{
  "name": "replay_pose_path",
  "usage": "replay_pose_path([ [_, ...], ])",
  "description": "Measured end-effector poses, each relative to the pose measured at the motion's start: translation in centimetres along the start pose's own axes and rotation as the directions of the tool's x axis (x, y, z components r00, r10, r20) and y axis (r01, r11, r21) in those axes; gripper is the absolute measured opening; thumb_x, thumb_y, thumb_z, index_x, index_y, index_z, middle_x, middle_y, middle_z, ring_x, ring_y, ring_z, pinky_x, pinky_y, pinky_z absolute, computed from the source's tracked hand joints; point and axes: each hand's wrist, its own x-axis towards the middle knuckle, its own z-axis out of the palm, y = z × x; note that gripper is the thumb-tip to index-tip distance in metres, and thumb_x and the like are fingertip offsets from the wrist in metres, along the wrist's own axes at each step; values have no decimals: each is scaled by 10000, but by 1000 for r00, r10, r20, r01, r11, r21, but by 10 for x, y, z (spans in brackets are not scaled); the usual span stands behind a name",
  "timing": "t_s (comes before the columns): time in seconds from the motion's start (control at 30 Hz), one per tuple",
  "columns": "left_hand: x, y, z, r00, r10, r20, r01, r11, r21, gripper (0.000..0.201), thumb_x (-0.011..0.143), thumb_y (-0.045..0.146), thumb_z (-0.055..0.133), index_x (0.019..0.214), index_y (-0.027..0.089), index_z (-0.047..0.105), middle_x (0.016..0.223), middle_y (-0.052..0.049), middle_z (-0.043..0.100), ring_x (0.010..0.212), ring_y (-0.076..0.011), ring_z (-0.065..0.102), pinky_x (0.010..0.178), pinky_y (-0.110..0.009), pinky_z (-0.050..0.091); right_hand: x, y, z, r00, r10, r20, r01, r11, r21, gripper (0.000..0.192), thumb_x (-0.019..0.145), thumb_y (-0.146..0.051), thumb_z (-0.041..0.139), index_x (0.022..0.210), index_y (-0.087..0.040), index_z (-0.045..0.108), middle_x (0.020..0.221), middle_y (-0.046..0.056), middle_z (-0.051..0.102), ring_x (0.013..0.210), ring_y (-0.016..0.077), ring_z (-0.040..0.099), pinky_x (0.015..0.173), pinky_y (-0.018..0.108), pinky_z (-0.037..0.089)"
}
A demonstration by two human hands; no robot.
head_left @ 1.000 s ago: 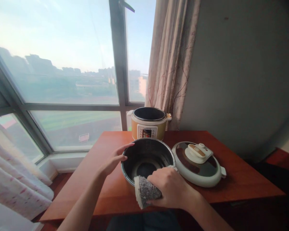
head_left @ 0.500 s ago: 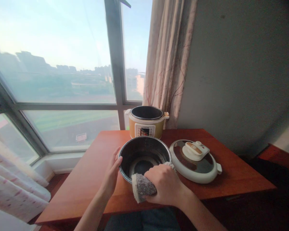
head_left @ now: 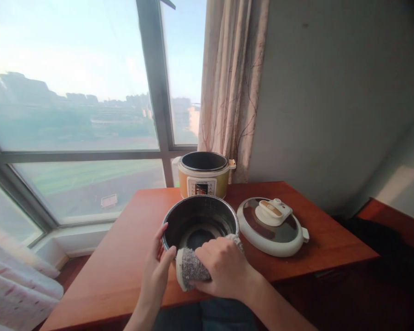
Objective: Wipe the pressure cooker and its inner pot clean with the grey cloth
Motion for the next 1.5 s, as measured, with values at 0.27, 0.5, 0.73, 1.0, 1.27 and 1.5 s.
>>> replay_pose_path([
  [0.27,30,-12,-14,983,56,176,-53,998,-20,631,780,385,715,1380,229,593,1434,-86,599,1390,-342,461,1172,-432,334,-6,3,-3,998,-49,34,50,999,-16,439,830,-621,656,992,-221,577,899,29,684,815,220,624,678,317,377],
  [0.5,54,6,-24,938,-32,345,57,996,-63,724,731,364,748,1412,200,567,1370,-129,649,1312,-377,535,1105,-451,403,-12,30,-5,992,-123,35,122,992,16,473,844,-686,589,923,-219,608,895,24,692,799,198,619,695,318,369],
  [0.73,100,4,-33,850,-74,521,109,993,-37,674,685,257,673,1357,244,625,1386,-75,646,1316,-371,531,1061,-437,425,-12,55,-13,984,-168,60,161,981,108,504,797,-681,664,997,-218,659,922,32,703,864,212,624,756,323,379],
  [1.0,91,-6,-23,916,-61,396,121,984,-130,623,780,320,657,1388,208,578,1421,-103,614,1402,-339,455,1160,-445,338,-12,53,-4,994,-109,-9,110,989,99,461,759,-626,710,965,-217,656,927,30,697,872,220,602,776,339,353],
  [1.27,6,-7,5,994,-91,-54,83,988,-132,784,794,471,725,1481,249,421,1464,-97,559,1408,-330,448,1156,-441,383,-8,27,4,996,18,-84,-15,999,42,367,716,-547,733,844,-225,613,866,19,666,839,220,567,744,345,312],
  [1.5,-18,1,11,991,-99,-86,93,993,-70,750,836,479,674,1499,244,413,1503,-92,518,1426,-310,432,1159,-400,391,-8,-4,17,983,108,-151,-104,994,35,376,748,-554,737,833,-229,569,869,19,654,818,223,540,722,348,289],
])
